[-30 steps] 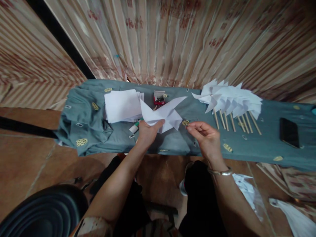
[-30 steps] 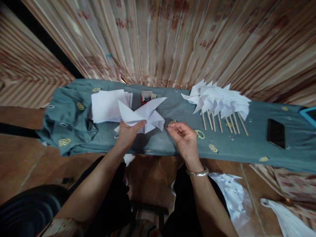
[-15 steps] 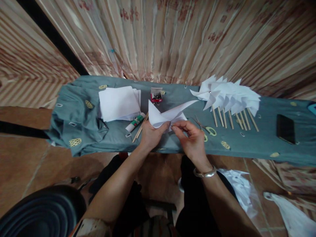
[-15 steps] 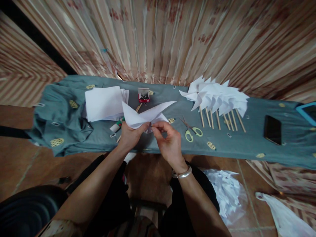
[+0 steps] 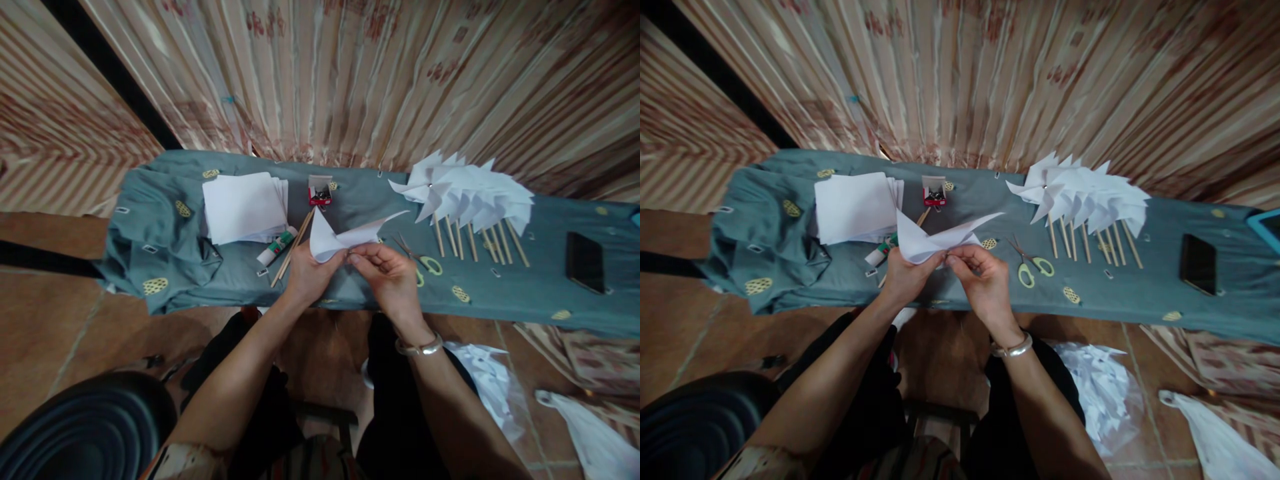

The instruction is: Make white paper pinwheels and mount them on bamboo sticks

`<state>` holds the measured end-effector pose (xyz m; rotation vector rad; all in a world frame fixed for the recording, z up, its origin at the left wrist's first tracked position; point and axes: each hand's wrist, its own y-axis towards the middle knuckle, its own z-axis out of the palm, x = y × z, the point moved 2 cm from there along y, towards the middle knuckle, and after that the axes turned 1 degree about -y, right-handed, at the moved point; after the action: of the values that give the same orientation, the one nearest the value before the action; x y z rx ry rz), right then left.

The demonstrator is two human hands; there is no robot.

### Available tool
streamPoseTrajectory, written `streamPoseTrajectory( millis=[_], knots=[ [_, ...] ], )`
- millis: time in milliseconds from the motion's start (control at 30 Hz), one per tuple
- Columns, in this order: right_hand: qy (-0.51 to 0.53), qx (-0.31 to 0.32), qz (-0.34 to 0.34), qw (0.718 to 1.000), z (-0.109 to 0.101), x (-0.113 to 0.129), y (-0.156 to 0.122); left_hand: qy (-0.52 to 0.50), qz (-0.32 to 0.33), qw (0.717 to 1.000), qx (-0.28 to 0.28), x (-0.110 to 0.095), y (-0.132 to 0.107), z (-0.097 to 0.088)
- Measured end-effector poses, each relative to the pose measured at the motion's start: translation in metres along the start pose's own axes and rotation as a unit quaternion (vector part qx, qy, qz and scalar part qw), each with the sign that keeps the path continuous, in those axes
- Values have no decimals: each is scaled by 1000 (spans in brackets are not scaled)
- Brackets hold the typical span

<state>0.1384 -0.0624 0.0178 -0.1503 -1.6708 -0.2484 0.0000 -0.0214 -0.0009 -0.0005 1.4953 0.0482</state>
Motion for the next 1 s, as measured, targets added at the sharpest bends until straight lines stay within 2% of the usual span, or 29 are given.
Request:
streamPoseTrajectory(
  millis=[133, 367, 533, 733, 1000],
  knots=[
    [29, 5, 12, 999, 1, -1, 1, 6, 12, 1000, 1, 1, 0, -1],
    [64, 17, 62, 996, 0, 0, 3, 57, 44, 996, 43, 1, 1, -2],
    [80, 25, 74, 994, -1, 4, 3, 23, -13, 999, 44, 1, 3, -2],
    [89, 24, 92, 992, -6, 8, 3, -73, -82, 994, -6, 2, 7, 0],
    [91, 20, 97, 991, -6, 8, -2, -74, -96, 993, -3, 0, 3, 1]
  ],
)
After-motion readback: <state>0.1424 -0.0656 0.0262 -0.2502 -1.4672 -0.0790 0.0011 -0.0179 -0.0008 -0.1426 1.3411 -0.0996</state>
